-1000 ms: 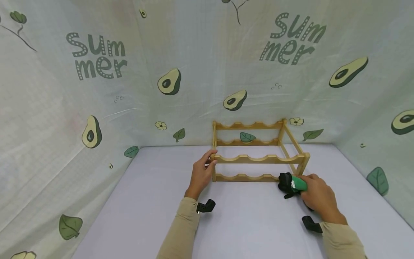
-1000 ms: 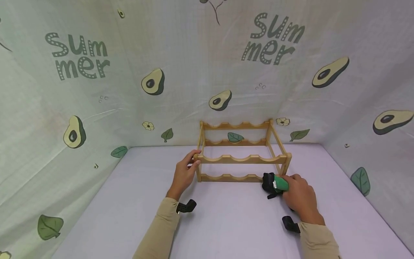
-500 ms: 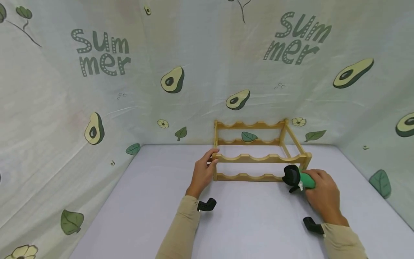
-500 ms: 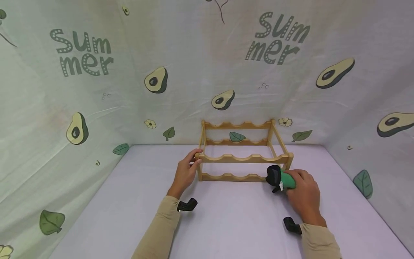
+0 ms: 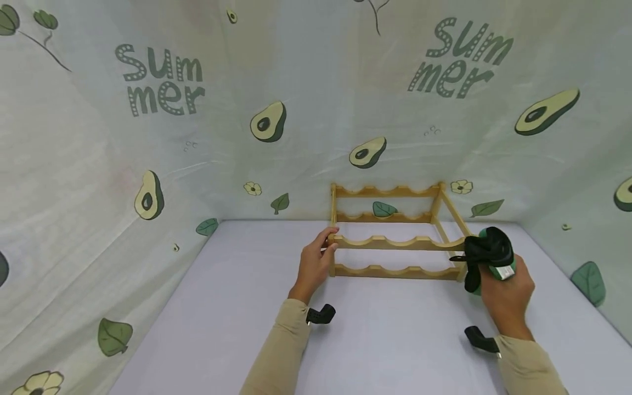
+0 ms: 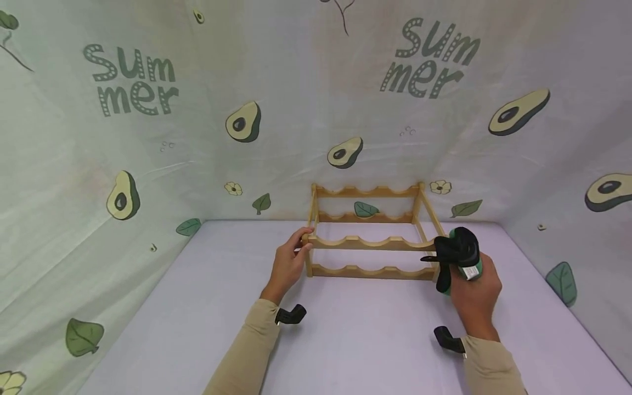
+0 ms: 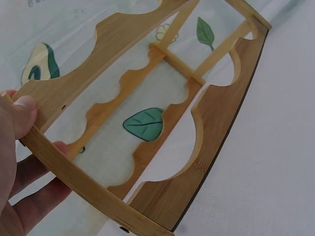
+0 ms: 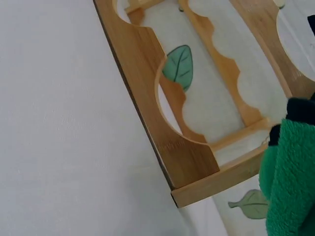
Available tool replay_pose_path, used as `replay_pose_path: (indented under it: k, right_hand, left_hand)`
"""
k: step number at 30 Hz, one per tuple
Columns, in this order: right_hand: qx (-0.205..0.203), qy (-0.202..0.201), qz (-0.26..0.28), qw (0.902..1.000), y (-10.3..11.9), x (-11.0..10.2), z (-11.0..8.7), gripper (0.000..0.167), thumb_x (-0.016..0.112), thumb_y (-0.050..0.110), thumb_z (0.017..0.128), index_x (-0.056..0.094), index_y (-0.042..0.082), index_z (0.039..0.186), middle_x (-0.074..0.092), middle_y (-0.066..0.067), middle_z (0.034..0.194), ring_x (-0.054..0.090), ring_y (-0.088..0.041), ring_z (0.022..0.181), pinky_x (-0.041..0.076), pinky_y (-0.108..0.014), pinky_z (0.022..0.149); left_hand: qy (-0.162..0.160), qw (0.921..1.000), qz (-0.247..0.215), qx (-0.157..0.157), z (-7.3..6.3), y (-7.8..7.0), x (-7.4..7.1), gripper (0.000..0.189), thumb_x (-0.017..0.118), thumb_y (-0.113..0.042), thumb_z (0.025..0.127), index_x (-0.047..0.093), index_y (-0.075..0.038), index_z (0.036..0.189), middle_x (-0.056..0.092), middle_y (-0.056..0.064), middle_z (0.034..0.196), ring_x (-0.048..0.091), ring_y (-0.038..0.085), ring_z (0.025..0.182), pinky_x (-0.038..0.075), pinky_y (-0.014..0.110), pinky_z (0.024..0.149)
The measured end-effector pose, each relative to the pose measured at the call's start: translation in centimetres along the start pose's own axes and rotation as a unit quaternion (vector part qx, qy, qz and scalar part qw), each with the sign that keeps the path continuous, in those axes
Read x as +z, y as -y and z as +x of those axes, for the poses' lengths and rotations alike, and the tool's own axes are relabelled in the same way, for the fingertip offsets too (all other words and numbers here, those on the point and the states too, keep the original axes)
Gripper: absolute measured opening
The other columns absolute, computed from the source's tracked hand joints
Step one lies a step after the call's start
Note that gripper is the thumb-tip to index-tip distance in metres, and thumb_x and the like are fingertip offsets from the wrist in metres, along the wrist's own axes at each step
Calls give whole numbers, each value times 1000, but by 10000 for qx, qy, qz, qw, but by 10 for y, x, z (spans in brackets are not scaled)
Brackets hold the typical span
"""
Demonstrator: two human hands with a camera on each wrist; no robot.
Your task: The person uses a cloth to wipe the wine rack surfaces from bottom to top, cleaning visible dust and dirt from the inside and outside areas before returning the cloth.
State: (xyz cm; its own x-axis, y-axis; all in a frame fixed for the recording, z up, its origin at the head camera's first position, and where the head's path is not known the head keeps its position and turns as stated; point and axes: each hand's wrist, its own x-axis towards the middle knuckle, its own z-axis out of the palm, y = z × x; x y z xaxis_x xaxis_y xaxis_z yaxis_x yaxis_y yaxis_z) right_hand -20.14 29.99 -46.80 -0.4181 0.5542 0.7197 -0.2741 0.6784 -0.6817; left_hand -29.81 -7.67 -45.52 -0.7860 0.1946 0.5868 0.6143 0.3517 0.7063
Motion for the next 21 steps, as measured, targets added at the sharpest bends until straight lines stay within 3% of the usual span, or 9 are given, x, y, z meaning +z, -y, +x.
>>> replay_pose_path:
  k: [3,5,7,10,13,17,21]
  right_hand:
    - [346,203,-130,9991,2,-2,-2,37,78,1,79,63,-7,112,65,3,100,47,17,96,37,-10,85]
    - [356,426,-259,9981,3,-4,-2,39,78,2,80,62,-6,115,68,-8,104,51,12,98,36,-10,85]
    - [265,685,-432,9964,3,-5,0,39,77,2,81,62,-6,116,68,-17,108,57,2,100,35,-8,85]
    - [193,1134,-790,9902,3,-8,1,37,78,4,80,64,-4,114,69,-21,108,61,-21,98,36,-12,80]
    - [196,1689,-1122,9790,-1,-11,2,37,80,6,79,65,-3,112,70,-22,106,62,-35,93,45,-27,77]
    - [6,2597,-1680,9510,-7,-16,2,38,79,8,79,65,-2,112,68,-26,103,64,-44,86,48,-55,70]
    - [-43,3575,-2208,9074,-11,-19,3,34,75,9,79,65,2,111,67,-24,97,60,-37,73,47,-54,57]
  left_hand:
    - [-17,10000,-18,30,-2,0,1,35,63,-15,100,59,-20,135,64,-1,133,67,17,102,57,32,85]
    - [-31,10000,-36,57,-1,-1,1,35,63,-15,100,59,-20,135,64,0,133,67,18,103,57,32,85]
    - [-25,9999,-83,67,0,-2,1,35,62,-16,101,59,-20,135,64,0,133,67,17,103,56,31,86]
    - [4,9999,-89,46,1,-3,1,35,62,-16,101,59,-21,135,64,0,133,67,16,104,56,30,86]
    - [3,10000,-89,19,0,-2,1,35,62,-15,100,59,-21,135,65,1,131,67,16,103,56,31,86]
    - [-33,9999,-117,82,0,0,2,35,62,-14,101,59,-20,135,64,3,132,67,19,104,57,35,86]
    - [-26,9999,-153,35,0,0,2,35,62,-15,100,59,-21,135,63,-3,135,67,18,104,56,37,86]
